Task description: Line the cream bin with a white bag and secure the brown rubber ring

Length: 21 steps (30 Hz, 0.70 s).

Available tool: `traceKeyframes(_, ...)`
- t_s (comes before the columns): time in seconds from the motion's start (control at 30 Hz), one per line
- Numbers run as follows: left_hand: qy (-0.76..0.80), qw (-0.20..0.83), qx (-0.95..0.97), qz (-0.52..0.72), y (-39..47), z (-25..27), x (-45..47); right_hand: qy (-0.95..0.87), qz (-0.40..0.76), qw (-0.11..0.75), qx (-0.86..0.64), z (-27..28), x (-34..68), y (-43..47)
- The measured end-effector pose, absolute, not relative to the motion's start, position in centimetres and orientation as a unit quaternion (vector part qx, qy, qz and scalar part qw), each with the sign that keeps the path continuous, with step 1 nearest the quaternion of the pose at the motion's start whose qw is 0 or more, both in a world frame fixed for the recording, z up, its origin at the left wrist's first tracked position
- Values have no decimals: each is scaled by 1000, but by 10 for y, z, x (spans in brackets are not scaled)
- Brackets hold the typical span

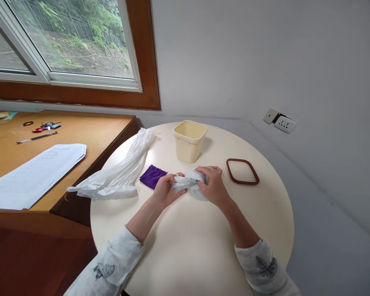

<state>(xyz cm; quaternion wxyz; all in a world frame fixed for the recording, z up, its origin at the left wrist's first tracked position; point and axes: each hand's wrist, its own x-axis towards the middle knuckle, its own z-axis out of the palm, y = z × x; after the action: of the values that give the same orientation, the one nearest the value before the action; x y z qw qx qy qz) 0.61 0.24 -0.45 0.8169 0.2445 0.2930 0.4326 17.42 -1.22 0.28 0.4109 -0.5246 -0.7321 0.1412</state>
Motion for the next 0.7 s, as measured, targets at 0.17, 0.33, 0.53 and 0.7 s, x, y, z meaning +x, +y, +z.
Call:
traceKeyframes(0.17,298,827,201,432,-1,-2,7,-747,192,388,-505,9,174,-16)
traceKeyframes(0.33,281,809,305,418,-4,-3,10,-724,283,394,-491,13,175,-17)
traceKeyframes(0.53,297,779,379,402,-3,-3,7,-733,234,405,-494,10,176,-16)
traceKeyframes(0.7,328,750,400,412,1,-6,5,-696,148,441,-547,4,177,-10)
